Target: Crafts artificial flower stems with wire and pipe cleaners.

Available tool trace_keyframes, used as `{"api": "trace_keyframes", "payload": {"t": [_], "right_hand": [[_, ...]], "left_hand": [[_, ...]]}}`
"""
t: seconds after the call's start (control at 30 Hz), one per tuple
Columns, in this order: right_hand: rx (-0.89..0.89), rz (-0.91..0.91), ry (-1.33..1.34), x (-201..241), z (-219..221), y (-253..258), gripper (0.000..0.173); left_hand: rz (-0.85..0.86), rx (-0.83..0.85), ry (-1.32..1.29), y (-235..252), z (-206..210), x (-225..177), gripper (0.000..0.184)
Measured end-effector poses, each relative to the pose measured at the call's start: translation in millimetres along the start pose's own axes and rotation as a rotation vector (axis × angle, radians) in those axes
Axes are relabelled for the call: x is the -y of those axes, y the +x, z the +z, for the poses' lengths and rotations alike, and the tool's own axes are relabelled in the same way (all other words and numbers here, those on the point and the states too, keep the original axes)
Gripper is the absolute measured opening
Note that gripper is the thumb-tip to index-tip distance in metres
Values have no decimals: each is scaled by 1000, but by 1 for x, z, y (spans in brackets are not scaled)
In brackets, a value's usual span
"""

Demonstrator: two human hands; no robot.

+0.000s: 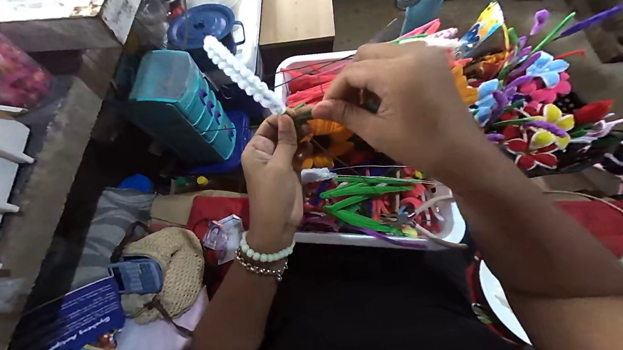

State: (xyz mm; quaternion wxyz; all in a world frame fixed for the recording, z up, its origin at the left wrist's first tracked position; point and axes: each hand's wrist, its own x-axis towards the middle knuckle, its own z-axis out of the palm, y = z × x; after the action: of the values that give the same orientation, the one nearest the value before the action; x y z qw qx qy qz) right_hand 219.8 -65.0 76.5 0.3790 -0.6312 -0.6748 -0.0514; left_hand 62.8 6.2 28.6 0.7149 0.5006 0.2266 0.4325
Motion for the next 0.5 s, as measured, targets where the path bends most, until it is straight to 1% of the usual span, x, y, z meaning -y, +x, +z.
{"api": "trace_keyframes", "payload": {"t": [0.1,0.23,0.33,0.4,0.5], "right_hand": [[67,69,72,-21,25,7,27],[196,166,106,-35,54,11,28],[228,186,108,-39,68,11,30],[236,188,109,-38,71,12,29],[227,174,100,-35,73,12,28]], "left_hand": [[-137,-74,-18,11,-11,17,18],[-253,-171,-97,20,-27,36,16],[-248,-180,-142,18,-36,42,16],[-203,-183,-136,14,-38,45,15],[-139,-191,-131,8,-38,48,8]]}}
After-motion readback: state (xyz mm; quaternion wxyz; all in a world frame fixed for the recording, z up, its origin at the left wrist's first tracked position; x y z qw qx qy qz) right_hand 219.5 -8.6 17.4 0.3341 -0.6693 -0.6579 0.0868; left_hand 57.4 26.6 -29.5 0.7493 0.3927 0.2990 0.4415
